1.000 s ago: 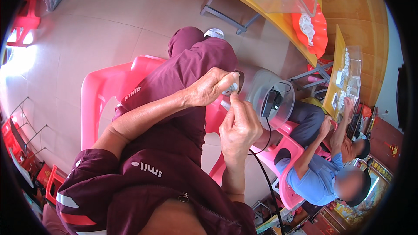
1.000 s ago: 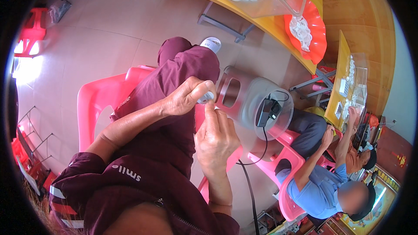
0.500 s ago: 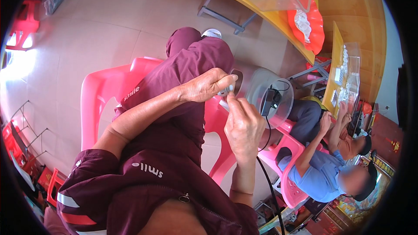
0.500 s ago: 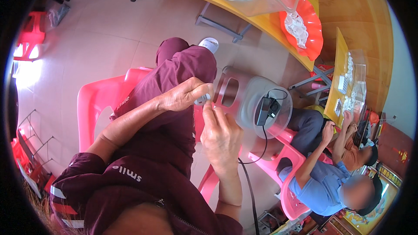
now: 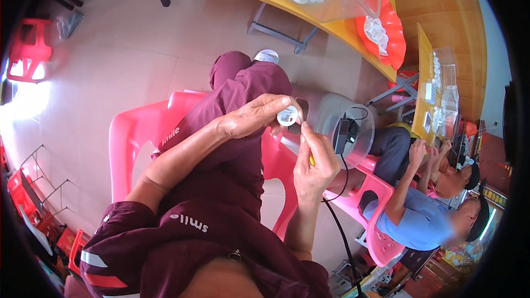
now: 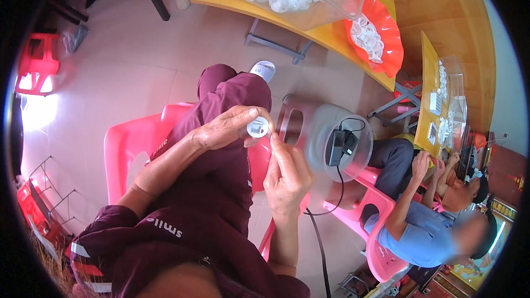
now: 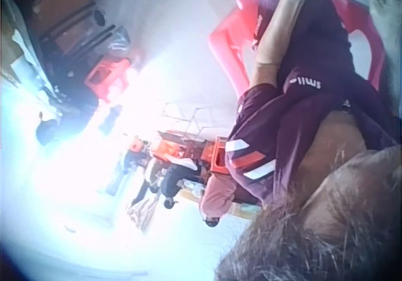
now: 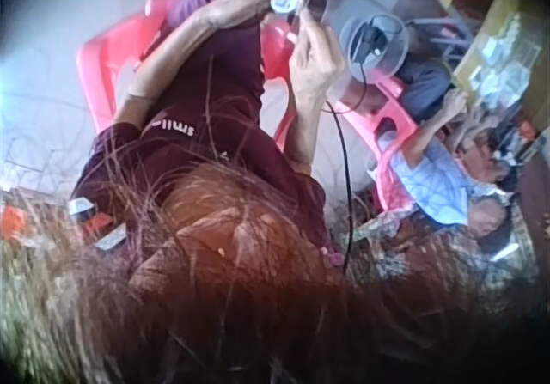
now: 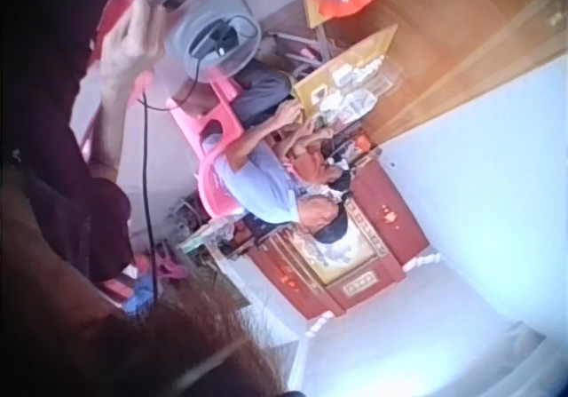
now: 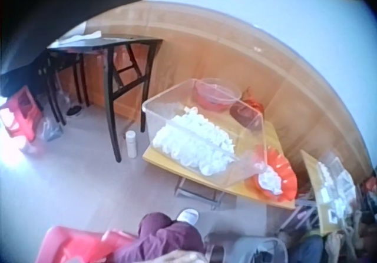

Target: Manually assembling small white circular components using a small hand tool.

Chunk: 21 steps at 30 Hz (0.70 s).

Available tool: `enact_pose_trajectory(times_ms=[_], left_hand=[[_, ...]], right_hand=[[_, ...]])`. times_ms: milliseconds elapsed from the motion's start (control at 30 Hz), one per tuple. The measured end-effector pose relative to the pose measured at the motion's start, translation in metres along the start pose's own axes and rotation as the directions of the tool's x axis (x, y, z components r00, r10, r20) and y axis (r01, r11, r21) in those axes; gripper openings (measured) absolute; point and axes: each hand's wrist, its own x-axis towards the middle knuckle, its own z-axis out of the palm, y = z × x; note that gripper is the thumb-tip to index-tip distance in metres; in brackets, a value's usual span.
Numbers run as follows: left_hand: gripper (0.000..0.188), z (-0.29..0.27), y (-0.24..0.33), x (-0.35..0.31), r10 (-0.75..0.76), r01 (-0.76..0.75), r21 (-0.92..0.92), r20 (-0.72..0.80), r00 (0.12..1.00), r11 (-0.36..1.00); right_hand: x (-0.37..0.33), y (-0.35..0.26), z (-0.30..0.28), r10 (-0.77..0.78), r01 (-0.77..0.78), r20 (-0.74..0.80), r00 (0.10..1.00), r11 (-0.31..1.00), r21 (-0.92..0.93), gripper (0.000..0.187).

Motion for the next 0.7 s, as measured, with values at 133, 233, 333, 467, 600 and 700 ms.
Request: enact_pose_trajectory(times_ms=[133,233,333,467,600,700], left_hand=[[0.046,0.002,0.001,0.001,0.026,-0.025,-0.046,0.005,1.000,0.999],[0.037,0.002,0.002,0.001,0.030,-0.031,-0.135,-0.005,1.000,0.990],[0.036,0.001,0.001,0.002,0.014,-0.013,-0.176,0.000,1.000,0.984],[0.036,-0.002,-0.002,0.002,0.032,-0.030,-0.185,0.009,0.999,0.982],[0.036,-0.002,-0.004,0.002,0.038,-0.039,-0.169,-0.010,0.999,0.985],[0.036,-0.002,-0.003,0.002,0.025,-0.029,-0.151,-0.025,0.999,0.988]], right_hand=[[-0.003,0.000,0.006,0.012,-0.010,-0.053,0.999,0.999,0.036,0.028],[-0.001,-0.001,0.007,0.055,-0.054,-0.030,0.998,0.998,0.009,0.028],[-0.001,0.002,0.009,0.060,-0.060,-0.028,0.998,0.998,0.013,0.029],[0.000,0.003,0.010,0.023,-0.023,-0.040,0.999,1.000,-0.017,0.031],[-0.001,0.005,0.012,-0.026,0.023,-0.047,0.999,0.998,-0.064,0.031],[-0.003,0.007,0.014,-0.083,0.072,-0.059,0.995,0.982,-0.174,0.035]])
